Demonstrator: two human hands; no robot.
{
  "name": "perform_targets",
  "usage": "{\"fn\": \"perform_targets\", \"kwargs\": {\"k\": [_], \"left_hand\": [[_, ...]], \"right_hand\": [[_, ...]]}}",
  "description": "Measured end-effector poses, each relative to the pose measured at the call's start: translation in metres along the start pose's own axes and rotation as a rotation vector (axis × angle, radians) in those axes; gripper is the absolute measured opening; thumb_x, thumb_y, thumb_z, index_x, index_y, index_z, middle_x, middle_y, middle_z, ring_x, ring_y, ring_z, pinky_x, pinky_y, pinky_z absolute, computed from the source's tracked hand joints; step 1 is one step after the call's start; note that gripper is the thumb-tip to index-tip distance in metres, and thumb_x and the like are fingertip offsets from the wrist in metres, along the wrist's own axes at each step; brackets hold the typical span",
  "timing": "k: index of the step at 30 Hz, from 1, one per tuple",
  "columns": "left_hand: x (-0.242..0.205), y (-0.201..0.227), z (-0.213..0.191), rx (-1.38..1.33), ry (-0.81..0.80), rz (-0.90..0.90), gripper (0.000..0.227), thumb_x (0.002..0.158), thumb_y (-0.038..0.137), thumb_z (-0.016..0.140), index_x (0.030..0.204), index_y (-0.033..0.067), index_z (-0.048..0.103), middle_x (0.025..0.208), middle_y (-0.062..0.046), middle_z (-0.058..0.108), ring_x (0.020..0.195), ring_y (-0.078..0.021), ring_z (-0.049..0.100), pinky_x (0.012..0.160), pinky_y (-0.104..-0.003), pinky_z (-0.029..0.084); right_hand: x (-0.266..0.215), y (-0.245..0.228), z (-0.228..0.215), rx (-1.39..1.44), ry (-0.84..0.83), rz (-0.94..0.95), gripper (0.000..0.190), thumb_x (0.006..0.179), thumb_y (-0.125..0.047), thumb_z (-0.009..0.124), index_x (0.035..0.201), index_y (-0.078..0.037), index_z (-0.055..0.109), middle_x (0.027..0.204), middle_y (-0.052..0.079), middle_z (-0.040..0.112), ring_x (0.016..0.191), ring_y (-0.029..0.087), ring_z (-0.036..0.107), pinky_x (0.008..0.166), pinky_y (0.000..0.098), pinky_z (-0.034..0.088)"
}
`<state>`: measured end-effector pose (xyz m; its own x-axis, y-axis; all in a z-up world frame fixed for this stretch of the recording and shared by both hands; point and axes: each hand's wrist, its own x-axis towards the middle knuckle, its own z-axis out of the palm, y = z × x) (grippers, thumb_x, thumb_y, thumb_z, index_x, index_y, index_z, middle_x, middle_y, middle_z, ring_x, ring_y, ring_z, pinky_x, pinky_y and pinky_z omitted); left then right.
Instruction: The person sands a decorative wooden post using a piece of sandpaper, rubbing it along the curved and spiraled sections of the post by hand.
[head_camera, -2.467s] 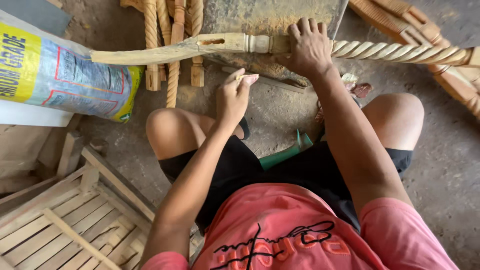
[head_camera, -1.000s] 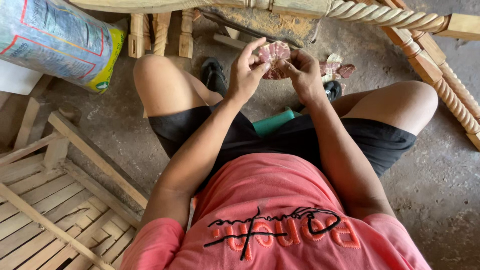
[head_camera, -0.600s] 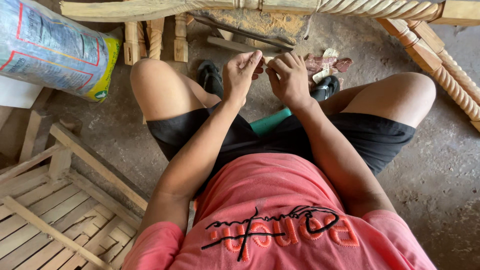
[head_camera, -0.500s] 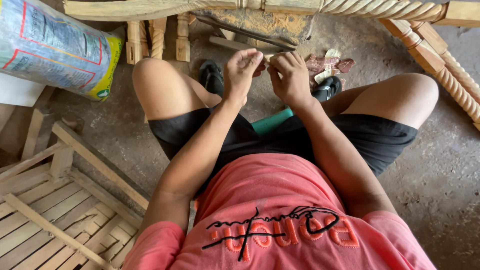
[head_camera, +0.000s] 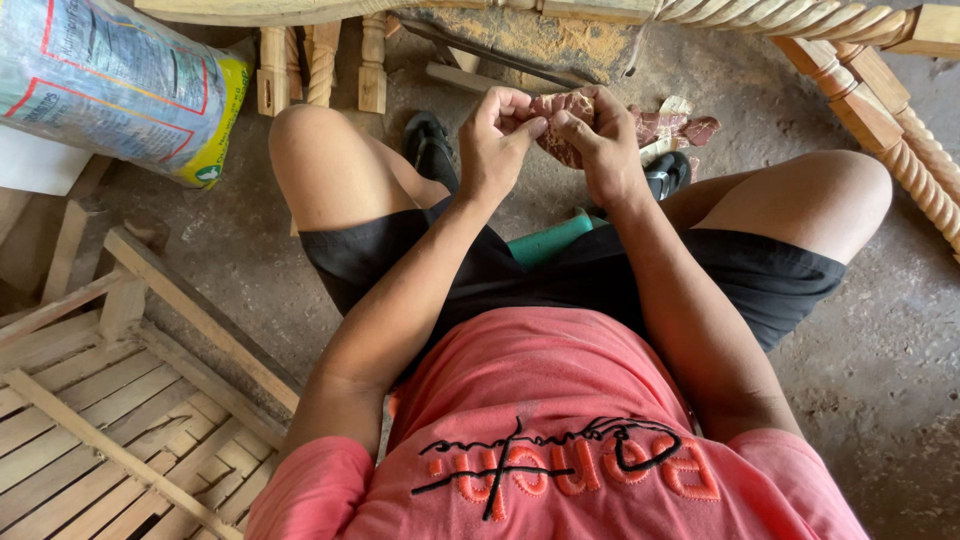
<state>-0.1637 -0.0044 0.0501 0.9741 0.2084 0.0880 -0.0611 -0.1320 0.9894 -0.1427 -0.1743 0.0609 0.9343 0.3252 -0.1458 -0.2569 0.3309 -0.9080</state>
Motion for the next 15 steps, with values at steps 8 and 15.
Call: {"fn": "perform_targets", "kwargs": {"k": [8,15], "left_hand": [[-0.002,0.001,0.003,0.074,0.016,0.021,0.025,0.087,0.001,0.081,0.105,0.0027,0.064,0.097,-0.006,0.074,0.084,-0.0111,0.073,0.075,-0.025,0.062],[0.000,-0.005,-0.001,-0.157,-0.065,-0.020,0.022,0.092,-0.002,0.077,0.109,0.0011,0.063,0.103,-0.007,0.073,0.093,-0.0123,0.072,0.083,-0.026,0.062]], "right_hand": [[-0.001,-0.006,0.005,-0.066,0.029,-0.007,0.016,0.102,-0.012,0.074,0.112,-0.002,0.065,0.087,0.001,0.069,0.068,0.004,0.057,0.057,0.0209,0.043],[-0.006,-0.016,0.012,-0.115,-0.026,-0.009,0.021,0.100,-0.015,0.078,0.112,-0.002,0.068,0.081,0.000,0.066,0.063,0.004,0.053,0.053,0.0208,0.040]]}}
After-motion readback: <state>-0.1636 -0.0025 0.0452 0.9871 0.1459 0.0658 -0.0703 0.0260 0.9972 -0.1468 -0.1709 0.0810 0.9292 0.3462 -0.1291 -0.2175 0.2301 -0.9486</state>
